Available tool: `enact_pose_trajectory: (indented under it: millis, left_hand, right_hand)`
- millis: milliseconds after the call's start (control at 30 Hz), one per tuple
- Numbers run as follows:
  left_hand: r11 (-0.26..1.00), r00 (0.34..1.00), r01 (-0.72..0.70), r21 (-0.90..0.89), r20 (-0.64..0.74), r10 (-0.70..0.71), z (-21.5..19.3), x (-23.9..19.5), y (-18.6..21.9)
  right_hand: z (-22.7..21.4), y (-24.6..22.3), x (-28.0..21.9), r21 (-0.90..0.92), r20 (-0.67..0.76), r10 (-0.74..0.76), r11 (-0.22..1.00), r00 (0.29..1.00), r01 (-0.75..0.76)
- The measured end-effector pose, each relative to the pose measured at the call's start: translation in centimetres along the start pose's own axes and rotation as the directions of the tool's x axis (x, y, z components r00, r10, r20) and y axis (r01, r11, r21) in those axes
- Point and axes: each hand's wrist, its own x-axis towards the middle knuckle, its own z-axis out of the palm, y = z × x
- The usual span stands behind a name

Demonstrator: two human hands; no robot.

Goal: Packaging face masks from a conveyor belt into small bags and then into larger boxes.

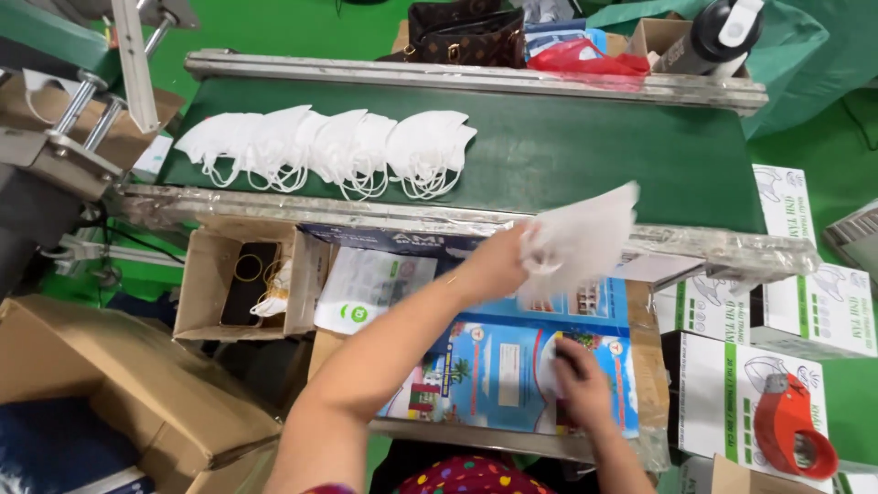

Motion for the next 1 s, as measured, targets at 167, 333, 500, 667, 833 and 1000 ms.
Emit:
enact_pose_trajectory:
  millis: [167,333,500,667,833,1000]
  left_hand:
    - [0.741,0.961,0.221,-0.634,0.271,-0.055,3.7,-8.5,-4.0]
    - [0.674,0.922,0.361,-0.644,0.355,-0.155,5.0,-11.8,-4.5]
    - [0.954,0.952,-0.282,-0.101,0.093,0.291,-0.8,-13.2,-1.3]
    - [0.983,0.877,-0.088,0.159,0.480,0.001,0.7,-13.2,-5.8]
    - [0.877,0.896,0.073,-0.475,0.417,0.151,-1.2,-13.9,-2.9]
    - [0.930,0.934,-0.147,0.338,0.356,0.018,2.7,-12.7,-2.4]
  right_hand:
    - [-4.2,-5.0,4.3,0.914,0.361,0.374,0.039,0.854,-0.403]
    - [-2.7,-7.2,3.9,0.713,0.262,0.422,0.522,0.868,-0.469]
    - [-1.5,-7.0,2.8,0.198,-0.090,-0.023,0.979,0.996,0.041]
    - [1.3,-3.0,0.5,0.309,-0.042,0.139,0.944,0.989,-0.120]
    - [-0.1,-3.6,-0.6,0.295,-0.010,0.133,0.948,0.991,-0.124]
    - [2.5,-4.0,-0.1,0.516,0.196,0.079,0.839,0.977,-0.171]
